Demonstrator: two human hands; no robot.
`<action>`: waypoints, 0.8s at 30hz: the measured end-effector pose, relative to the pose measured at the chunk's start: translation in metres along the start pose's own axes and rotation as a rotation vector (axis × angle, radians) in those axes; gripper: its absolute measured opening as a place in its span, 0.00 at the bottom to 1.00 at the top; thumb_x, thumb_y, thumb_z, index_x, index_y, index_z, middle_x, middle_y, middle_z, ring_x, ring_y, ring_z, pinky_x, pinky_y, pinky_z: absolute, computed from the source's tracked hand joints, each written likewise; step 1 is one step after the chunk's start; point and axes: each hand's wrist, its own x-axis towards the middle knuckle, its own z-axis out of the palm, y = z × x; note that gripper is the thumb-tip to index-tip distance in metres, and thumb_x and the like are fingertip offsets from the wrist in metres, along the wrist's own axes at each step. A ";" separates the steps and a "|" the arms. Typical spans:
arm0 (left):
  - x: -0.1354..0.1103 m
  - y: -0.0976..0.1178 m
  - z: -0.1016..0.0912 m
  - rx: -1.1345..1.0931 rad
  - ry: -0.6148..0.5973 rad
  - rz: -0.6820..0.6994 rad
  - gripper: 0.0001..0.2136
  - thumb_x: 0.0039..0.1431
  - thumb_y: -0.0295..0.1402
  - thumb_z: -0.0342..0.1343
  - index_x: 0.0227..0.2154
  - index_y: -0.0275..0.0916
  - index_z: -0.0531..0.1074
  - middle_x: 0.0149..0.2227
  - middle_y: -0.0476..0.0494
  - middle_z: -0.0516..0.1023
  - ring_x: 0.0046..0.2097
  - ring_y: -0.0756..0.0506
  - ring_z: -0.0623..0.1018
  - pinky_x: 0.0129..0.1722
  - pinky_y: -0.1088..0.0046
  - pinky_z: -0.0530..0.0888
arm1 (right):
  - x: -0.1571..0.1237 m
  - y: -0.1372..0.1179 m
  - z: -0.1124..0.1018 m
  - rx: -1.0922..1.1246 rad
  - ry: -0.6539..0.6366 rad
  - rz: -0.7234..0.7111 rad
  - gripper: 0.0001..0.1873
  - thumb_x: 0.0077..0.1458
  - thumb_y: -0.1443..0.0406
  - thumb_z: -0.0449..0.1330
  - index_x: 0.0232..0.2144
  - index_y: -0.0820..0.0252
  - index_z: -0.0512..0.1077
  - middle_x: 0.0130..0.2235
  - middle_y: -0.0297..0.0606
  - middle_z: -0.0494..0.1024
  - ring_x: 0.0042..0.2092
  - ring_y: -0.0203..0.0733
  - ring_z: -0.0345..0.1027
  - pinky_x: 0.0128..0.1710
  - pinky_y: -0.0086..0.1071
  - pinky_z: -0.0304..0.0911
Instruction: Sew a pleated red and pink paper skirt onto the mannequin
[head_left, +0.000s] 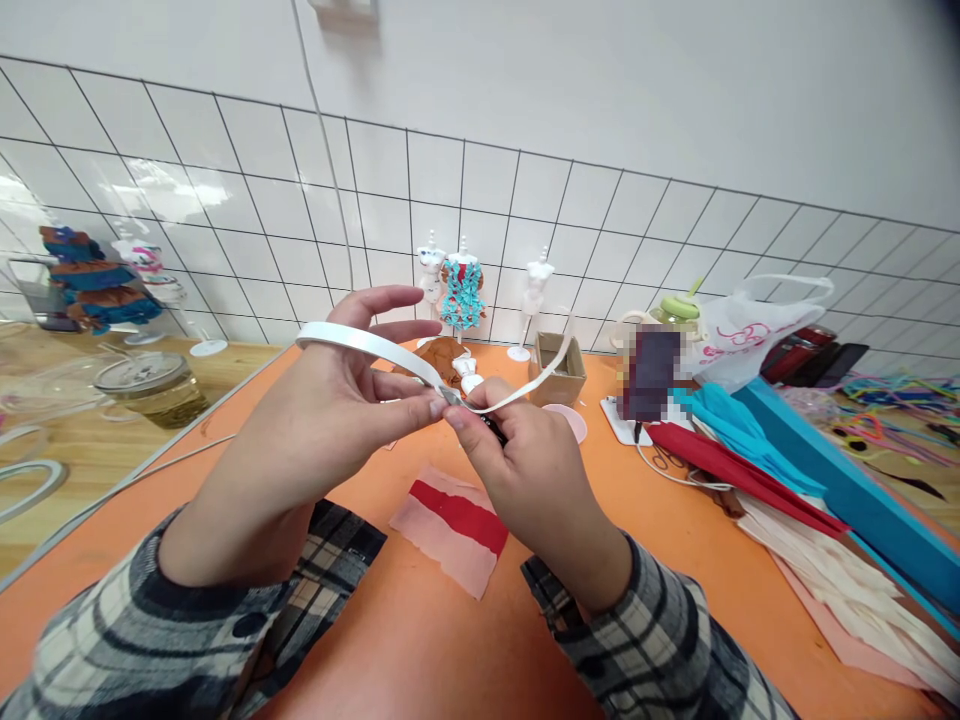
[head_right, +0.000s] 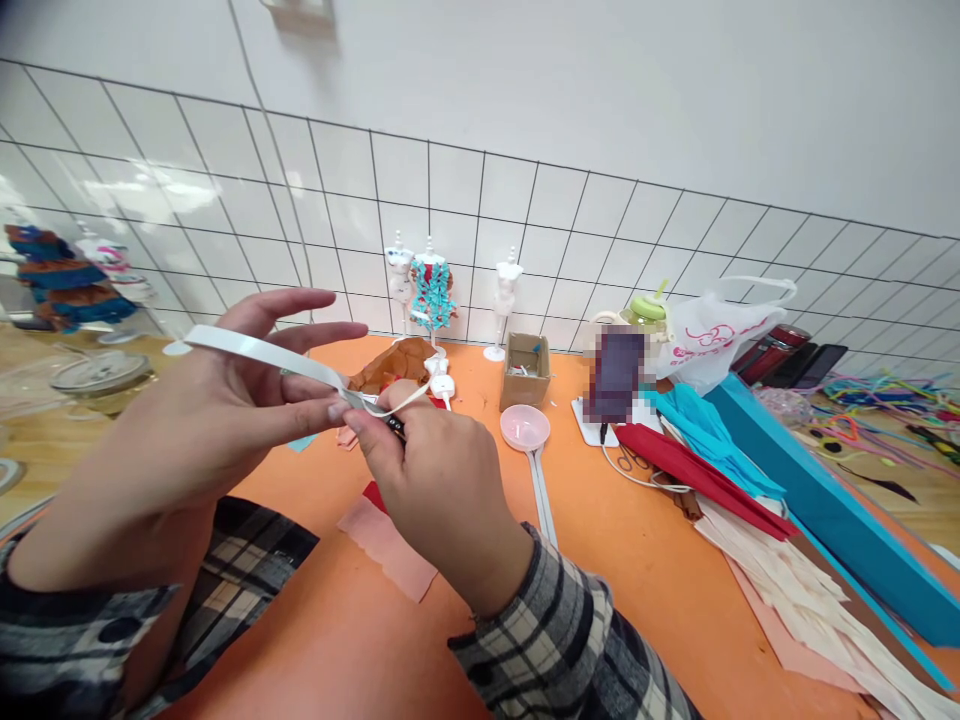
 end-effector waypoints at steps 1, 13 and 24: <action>0.000 -0.001 0.000 0.000 -0.001 0.001 0.36 0.42 0.29 0.69 0.57 0.47 0.65 0.47 0.39 0.79 0.44 0.39 0.82 0.28 0.74 0.78 | 0.000 0.000 0.000 0.005 -0.006 0.008 0.16 0.66 0.53 0.52 0.34 0.56 0.71 0.21 0.27 0.69 0.22 0.33 0.56 0.27 0.30 0.46; 0.000 0.004 -0.005 -0.009 0.050 -0.031 0.36 0.42 0.30 0.70 0.56 0.48 0.65 0.50 0.40 0.78 0.31 0.47 0.81 0.27 0.72 0.78 | 0.007 0.016 -0.018 0.140 0.044 0.162 0.19 0.61 0.48 0.56 0.42 0.55 0.71 0.26 0.30 0.73 0.27 0.36 0.66 0.26 0.29 0.55; -0.006 0.004 0.006 0.029 -0.115 -0.029 0.32 0.45 0.31 0.69 0.55 0.49 0.67 0.55 0.40 0.75 0.35 0.44 0.82 0.35 0.65 0.81 | 0.009 0.005 -0.017 0.349 0.031 0.045 0.09 0.58 0.59 0.60 0.36 0.56 0.76 0.27 0.31 0.73 0.28 0.34 0.66 0.26 0.28 0.59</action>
